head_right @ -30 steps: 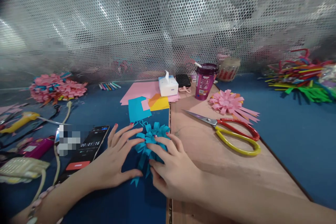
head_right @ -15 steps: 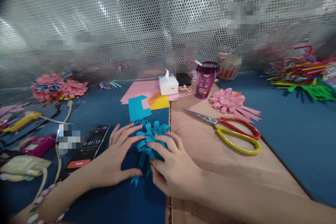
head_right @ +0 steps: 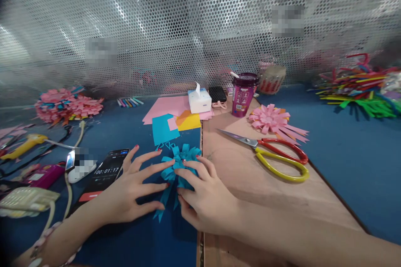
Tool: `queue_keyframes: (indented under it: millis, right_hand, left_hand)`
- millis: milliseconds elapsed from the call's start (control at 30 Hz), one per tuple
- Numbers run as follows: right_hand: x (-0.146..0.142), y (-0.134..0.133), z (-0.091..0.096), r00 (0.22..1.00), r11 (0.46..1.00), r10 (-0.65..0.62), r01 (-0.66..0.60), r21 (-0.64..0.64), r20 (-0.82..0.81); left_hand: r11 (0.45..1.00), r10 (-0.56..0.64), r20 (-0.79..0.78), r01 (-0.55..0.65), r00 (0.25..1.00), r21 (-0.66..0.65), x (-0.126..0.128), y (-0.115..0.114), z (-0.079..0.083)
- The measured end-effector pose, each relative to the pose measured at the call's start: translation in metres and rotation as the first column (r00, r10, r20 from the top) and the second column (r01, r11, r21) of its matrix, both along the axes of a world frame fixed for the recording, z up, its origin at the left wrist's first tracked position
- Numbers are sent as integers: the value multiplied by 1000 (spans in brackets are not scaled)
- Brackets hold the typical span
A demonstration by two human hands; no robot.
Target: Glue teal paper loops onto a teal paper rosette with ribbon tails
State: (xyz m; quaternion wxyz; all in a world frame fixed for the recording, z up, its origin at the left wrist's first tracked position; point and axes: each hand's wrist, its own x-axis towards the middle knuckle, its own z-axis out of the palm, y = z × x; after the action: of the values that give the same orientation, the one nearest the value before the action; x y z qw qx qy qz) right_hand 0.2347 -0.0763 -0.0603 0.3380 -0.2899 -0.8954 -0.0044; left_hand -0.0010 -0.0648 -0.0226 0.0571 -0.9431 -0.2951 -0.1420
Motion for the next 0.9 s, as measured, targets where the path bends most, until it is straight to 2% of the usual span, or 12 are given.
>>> queue_keyframes:
  millis: [267, 500, 900]
  right_hand:
    - [0, 1, -2, 1000, 1000, -1, 1, 8, -9]
    - [0, 1, -1, 1000, 1000, -3, 3, 18, 11]
    - [-1, 1, -2, 1000, 1000, -10, 9, 12, 29]
  left_hand:
    - [998, -63, -20, 62, 998, -26, -2, -1, 2]
    - [1000, 3, -53, -3, 999, -6, -2, 1, -3]
    - [1000, 1, -47, -2, 999, -21, 1, 1, -6]
